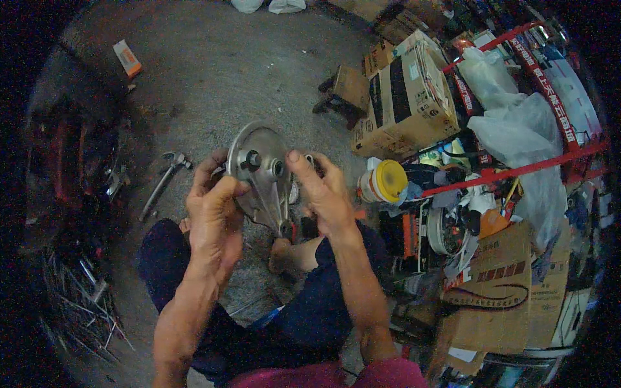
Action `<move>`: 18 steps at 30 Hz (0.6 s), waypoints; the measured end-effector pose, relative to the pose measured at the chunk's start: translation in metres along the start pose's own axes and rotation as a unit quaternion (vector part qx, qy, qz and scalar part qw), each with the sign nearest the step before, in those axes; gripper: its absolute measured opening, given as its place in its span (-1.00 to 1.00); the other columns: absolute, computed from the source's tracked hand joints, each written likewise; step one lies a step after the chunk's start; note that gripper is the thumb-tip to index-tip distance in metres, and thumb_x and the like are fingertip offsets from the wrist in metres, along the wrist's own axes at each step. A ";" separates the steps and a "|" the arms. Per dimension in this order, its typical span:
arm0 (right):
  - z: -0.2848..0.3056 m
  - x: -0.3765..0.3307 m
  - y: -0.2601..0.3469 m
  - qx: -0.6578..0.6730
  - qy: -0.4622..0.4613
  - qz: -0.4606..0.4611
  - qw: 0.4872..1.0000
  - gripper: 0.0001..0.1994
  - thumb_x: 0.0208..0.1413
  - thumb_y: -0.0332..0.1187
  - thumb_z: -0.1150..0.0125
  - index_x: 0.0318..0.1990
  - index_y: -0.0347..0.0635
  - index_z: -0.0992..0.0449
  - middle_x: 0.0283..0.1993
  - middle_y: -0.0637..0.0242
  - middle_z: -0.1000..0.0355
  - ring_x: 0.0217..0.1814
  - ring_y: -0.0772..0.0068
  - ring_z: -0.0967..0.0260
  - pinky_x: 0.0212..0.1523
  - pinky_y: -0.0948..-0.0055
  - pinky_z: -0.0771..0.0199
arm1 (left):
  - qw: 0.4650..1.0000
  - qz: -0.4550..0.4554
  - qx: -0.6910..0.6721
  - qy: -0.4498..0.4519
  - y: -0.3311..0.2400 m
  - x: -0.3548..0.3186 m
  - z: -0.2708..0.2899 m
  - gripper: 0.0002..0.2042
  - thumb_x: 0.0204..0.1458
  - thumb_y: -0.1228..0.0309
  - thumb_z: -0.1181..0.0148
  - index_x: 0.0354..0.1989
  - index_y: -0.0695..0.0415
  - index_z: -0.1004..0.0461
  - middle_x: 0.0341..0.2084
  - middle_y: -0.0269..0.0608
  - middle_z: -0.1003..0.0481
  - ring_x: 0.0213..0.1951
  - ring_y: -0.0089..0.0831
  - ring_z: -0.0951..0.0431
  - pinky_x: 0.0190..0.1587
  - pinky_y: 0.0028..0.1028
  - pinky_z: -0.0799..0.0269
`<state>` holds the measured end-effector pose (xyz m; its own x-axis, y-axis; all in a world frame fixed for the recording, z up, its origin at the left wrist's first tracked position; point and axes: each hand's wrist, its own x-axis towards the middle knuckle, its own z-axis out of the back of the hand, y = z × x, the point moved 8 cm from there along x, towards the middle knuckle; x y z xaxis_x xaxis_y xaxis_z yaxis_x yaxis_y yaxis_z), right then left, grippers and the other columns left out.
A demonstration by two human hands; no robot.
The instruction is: The person sits on the floor and assembles a mechanical component, likely a brake assembly, using a hammer and a wrench. They insert a metal bracket into the housing, tap it into place with a hammer, and then tighten a bolt with a wrench.
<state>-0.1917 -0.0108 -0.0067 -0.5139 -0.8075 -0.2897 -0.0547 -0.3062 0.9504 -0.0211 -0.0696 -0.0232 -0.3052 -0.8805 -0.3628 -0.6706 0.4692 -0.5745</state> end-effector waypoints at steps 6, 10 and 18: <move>-0.017 -0.002 0.013 -0.023 -0.024 0.074 0.997 -0.33 0.06 0.01 -0.32 0.13 -0.40 -0.35 -0.21 0.28 -0.43 -0.51 0.66 -0.20 -0.56 0.65 -0.20 | 0.998 -0.057 0.034 0.005 -0.006 -0.005 -0.004 -0.51 -0.16 0.69 -0.17 0.06 0.26 -0.35 -0.17 -0.23 -0.42 -0.22 -0.54 -0.47 -0.18 -0.56 -0.41; -0.022 -0.008 0.026 -0.048 -0.049 0.134 0.989 -0.35 -0.05 -0.16 -0.46 0.11 -0.44 -0.38 -0.10 0.19 -0.45 -0.09 0.48 -0.41 -0.15 0.57 -0.43 | 0.995 -0.081 0.049 0.012 -0.003 -0.005 -0.005 -0.54 -0.12 0.69 -0.14 0.05 0.31 -0.33 -0.21 -0.22 -0.43 -0.27 -0.61 -0.46 -0.27 -0.63 -0.41; -0.025 -0.012 0.024 -0.032 -0.038 0.116 0.992 -0.78 0.06 -0.39 -0.34 -0.16 -0.29 -0.53 -0.40 0.45 -0.46 -0.56 0.77 -0.24 -0.62 0.69 -0.17 | 0.991 -0.096 0.092 0.005 0.003 -0.005 -0.005 -0.55 -0.14 0.67 -0.17 0.02 0.36 -0.33 -0.27 -0.16 -0.45 -0.28 -0.57 -0.50 -0.23 -0.58 -0.48</move>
<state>-0.1655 -0.0214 0.0171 -0.5699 -0.8201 -0.0526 0.1263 -0.1507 0.9805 -0.0245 -0.0639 -0.0192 -0.1907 -0.9550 -0.2271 -0.5820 0.2963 -0.7573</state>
